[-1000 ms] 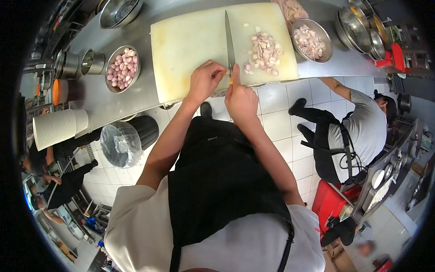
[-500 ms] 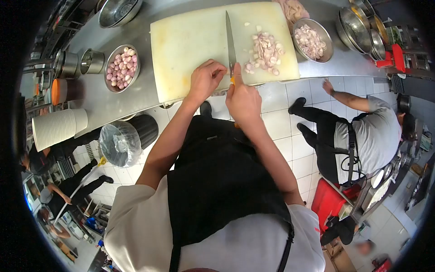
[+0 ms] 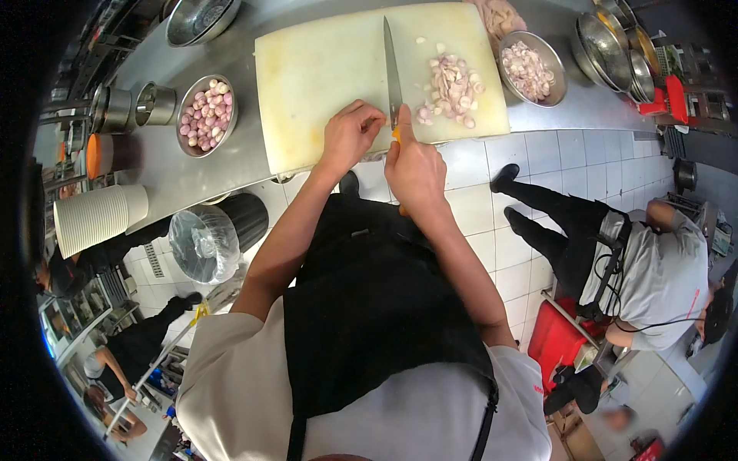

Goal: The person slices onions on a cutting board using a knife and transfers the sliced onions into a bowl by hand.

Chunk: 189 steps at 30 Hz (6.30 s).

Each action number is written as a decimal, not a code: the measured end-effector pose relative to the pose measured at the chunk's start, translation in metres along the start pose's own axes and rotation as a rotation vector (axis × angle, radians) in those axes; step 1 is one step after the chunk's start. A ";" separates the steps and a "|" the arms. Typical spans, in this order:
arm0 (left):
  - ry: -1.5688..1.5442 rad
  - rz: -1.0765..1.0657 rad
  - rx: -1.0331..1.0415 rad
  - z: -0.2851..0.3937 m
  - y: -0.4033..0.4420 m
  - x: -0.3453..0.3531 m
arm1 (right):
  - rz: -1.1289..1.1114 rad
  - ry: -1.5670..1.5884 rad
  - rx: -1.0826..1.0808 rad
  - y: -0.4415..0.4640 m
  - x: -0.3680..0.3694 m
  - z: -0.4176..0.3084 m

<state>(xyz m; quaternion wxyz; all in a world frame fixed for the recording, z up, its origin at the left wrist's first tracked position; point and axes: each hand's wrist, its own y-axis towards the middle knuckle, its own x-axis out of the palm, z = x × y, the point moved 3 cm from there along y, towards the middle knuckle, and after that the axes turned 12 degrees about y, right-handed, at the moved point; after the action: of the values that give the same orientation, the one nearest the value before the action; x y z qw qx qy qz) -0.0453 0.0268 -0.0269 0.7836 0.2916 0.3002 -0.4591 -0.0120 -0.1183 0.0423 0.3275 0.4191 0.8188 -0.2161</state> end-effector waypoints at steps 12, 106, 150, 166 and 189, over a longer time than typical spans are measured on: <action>0.022 -0.001 0.003 -0.001 -0.002 0.001 | 0.064 0.000 -0.061 0.000 0.023 0.017; 0.284 -0.021 0.131 0.011 -0.024 -0.027 | 0.228 0.099 -0.092 0.023 -0.073 0.055; 0.473 -0.106 0.514 0.080 0.100 -0.010 | 0.129 -0.217 -0.357 0.004 -0.087 0.063; 0.392 0.016 0.390 0.067 0.110 -0.012 | 0.072 -0.200 -0.396 0.004 -0.078 0.074; -0.221 0.360 -0.133 -0.031 0.055 -0.125 | -0.085 0.205 -0.134 0.011 -0.039 0.066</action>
<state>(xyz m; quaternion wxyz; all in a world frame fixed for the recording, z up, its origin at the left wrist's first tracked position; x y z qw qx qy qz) -0.0523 0.1401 0.0553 0.8986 0.2360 0.1851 -0.3203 0.0375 -0.1750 0.0237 0.2600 0.3812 0.8774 -0.1309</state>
